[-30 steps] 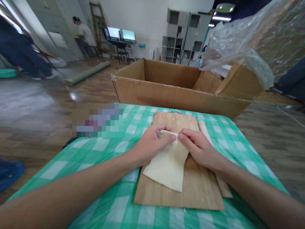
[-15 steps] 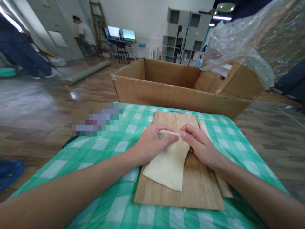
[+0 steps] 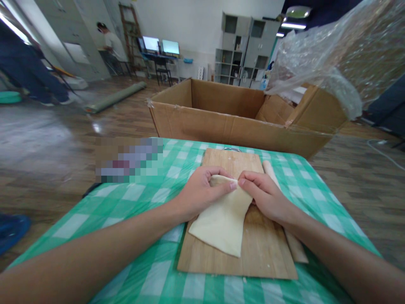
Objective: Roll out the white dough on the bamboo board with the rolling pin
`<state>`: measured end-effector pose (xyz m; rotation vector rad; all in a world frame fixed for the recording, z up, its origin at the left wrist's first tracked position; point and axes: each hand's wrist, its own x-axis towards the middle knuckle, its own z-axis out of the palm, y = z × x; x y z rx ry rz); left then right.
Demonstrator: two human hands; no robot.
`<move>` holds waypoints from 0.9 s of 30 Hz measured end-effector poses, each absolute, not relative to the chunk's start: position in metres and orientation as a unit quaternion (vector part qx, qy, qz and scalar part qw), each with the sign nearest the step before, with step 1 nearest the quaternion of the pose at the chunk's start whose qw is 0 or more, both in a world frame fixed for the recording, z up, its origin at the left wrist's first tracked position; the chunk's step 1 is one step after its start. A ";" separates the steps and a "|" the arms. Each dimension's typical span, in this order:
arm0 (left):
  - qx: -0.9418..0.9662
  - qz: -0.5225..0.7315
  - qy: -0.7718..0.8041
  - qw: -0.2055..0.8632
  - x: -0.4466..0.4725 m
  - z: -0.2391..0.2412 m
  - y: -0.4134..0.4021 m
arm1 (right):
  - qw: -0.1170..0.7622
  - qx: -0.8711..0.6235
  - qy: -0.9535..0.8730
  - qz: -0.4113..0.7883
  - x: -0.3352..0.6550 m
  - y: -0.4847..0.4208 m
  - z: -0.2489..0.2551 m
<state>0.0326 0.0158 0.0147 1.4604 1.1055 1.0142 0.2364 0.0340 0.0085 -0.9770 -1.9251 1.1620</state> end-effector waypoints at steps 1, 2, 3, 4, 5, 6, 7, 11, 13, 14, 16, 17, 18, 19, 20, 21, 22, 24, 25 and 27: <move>0.588 0.428 0.456 0.514 0.033 0.013 0.016 | 0.346 -0.377 -0.738 0.441 0.236 0.034 0.008; 0.569 0.437 0.454 0.528 0.033 0.012 0.017 | 0.354 -0.380 -0.730 0.444 0.236 0.034 0.008; 0.549 0.449 0.452 0.541 0.033 0.011 0.018 | 0.360 -0.381 -0.718 0.457 0.235 0.034 0.008; 0.530 0.460 0.450 0.553 0.033 0.010 0.019 | 0.362 -0.381 -0.706 0.475 0.235 0.034 0.008; 0.512 0.471 0.448 0.562 0.034 0.010 0.019 | 0.360 -0.379 -0.698 0.489 0.235 0.034 0.007; 0.498 0.479 0.446 0.569 0.034 0.009 0.020 | 0.358 -0.378 -0.694 0.497 0.235 0.034 0.006; 0.488 0.486 0.444 0.574 0.034 0.009 0.020 | 0.360 -0.377 -0.694 0.497 0.236 0.035 0.005; 0.498 0.463 0.443 0.584 0.032 0.010 0.020 | 0.395 -0.376 -0.680 0.490 0.236 0.035 0.004; 0.517 0.441 0.448 0.581 0.031 0.011 0.020 | 0.387 -0.374 -0.663 0.521 0.235 0.035 0.005; 0.528 0.432 0.452 0.574 0.031 0.012 0.019 | 0.379 -0.374 -0.658 0.533 0.235 0.035 0.006; 0.549 0.422 0.462 0.554 0.031 0.013 0.019 | 0.374 -0.373 -0.660 0.534 0.234 0.036 0.007; 0.559 0.419 0.466 0.544 0.031 0.014 0.018 | 0.381 -0.373 -0.667 0.520 0.234 0.036 0.007; 0.566 0.417 0.468 0.536 0.031 0.014 0.018 | 0.391 -0.375 -0.673 0.504 0.234 0.037 0.007; 0.571 0.418 0.469 0.528 0.031 0.015 0.018 | 0.400 -0.378 -0.674 0.493 0.234 0.037 0.007; 0.574 0.421 0.472 0.520 0.032 0.015 0.018 | 0.404 -0.382 -0.669 0.494 0.234 0.038 0.007; 0.576 0.425 0.475 0.513 0.032 0.015 0.018 | 0.402 -0.386 -0.656 0.509 0.234 0.038 0.007; 0.576 0.428 0.479 0.505 0.032 0.015 0.018 | 0.397 -0.389 -0.636 0.536 0.233 0.039 0.007; 0.573 0.438 0.487 0.492 0.031 0.015 0.019 | 0.384 -0.388 -0.588 0.597 0.233 0.039 0.009; 0.571 0.444 0.488 0.488 0.031 0.014 0.019 | 0.379 -0.387 -0.574 0.615 0.233 0.040 0.010; 0.564 0.456 0.487 0.487 0.031 0.013 0.019 | 0.376 -0.386 -0.579 0.612 0.233 0.040 0.012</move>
